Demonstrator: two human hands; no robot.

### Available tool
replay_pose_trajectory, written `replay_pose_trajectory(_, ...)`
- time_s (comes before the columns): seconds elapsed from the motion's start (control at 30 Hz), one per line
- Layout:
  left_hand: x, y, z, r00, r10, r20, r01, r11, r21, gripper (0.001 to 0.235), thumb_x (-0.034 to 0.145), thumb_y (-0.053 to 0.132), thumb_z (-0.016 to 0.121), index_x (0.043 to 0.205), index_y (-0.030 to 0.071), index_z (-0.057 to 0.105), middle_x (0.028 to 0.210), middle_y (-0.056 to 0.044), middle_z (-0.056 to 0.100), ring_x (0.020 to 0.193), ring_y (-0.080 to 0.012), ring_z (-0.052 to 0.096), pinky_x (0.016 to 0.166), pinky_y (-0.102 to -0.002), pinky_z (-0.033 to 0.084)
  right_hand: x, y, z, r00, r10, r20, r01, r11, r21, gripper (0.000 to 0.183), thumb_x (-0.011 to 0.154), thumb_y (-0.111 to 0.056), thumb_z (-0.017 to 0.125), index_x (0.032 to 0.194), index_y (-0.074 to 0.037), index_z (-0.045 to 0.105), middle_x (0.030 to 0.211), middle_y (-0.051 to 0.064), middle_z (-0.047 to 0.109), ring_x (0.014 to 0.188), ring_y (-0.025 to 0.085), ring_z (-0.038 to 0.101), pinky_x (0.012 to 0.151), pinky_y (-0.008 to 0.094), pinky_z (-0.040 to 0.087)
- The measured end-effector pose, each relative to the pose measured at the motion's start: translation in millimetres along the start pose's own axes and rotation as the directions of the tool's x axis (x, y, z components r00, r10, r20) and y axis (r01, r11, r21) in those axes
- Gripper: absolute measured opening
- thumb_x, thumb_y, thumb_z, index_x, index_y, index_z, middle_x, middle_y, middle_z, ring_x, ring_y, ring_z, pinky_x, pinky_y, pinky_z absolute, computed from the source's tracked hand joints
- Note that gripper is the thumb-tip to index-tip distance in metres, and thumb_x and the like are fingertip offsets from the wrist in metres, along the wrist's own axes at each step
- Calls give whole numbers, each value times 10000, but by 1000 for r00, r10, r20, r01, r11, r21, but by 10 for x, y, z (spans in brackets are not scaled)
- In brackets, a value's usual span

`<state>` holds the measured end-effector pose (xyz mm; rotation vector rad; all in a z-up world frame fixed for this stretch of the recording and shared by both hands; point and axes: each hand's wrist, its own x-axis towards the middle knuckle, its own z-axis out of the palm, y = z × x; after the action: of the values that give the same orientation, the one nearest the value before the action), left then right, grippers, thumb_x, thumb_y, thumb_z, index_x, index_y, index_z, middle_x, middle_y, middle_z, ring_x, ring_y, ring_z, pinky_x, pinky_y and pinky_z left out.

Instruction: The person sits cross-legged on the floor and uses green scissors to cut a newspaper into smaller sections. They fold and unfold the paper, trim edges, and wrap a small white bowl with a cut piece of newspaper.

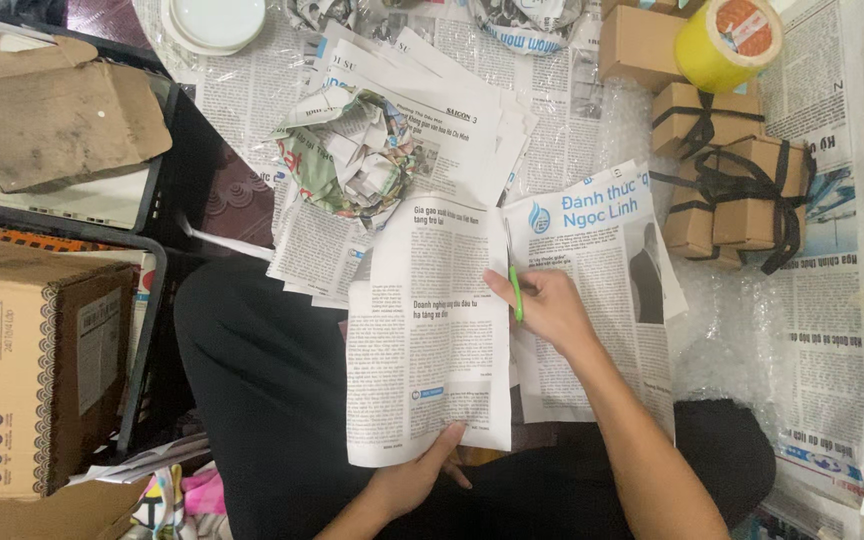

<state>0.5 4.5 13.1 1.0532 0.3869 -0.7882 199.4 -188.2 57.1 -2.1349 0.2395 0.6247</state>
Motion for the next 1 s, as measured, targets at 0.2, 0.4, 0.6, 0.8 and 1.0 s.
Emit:
replay_pose_trajectory(0.2, -30, -31, -7, 999, -34, 11, 34, 999, 9, 361, 986, 284, 602, 1191, -13, 603, 1017, -144, 714, 786, -212, 740, 610, -346, 666, 21, -50, -51, 990, 132, 49, -136, 988, 80, 622, 828, -562, 739, 824, 59, 779, 527, 46, 547, 423, 106, 450, 386, 269, 291)
replay_pose_trajectory(0.4, -24, -116, -26, 996, -49, 77, 47, 999, 24, 369, 1022, 300, 565, 1167, -31, 644, 941, -151, 740, 772, -193, 727, 648, -322, 651, 48, -165, -99, 970, 220, 103, -231, 967, 105, 643, 805, -611, 705, 769, 31, 709, 481, 46, 520, 348, 114, 447, 315, 269, 268)
replay_pose_trajectory(0.6, -5, -163, -40, 991, -127, 31, 122, 984, 131, 344, 1026, 297, 544, 1146, -7, 650, 935, -156, 755, 742, -195, 736, 637, -314, 651, 66, -238, -194, 969, 182, 169, -206, 969, 136, 620, 822, -567, 725, 744, 49, 718, 529, 79, 621, 391, 100, 450, 360, 250, 313)
replay_pose_trajectory(0.8, -17, -224, -41, 999, -3, 52, -3, 995, 104, 316, 1036, 256, 552, 1152, -24, 639, 917, -161, 743, 717, -197, 723, 622, -316, 646, 120, -127, -148, 998, 54, 40, -54, 998, 19, 494, 807, -511, 759, 698, -29, 749, 543, 71, 666, 430, 82, 582, 408, 216, 425)
replay_pose_trajectory(1.0, -44, -219, -34, 998, -3, 55, 0, 999, 44, 311, 1031, 244, 558, 1183, -20, 620, 942, -143, 718, 768, -180, 711, 639, -314, 644, 158, 60, -177, 991, 106, 83, -117, 984, 138, 631, 925, -498, 782, 876, 126, 706, 668, 88, 580, 539, 146, 475, 466, 309, 331)
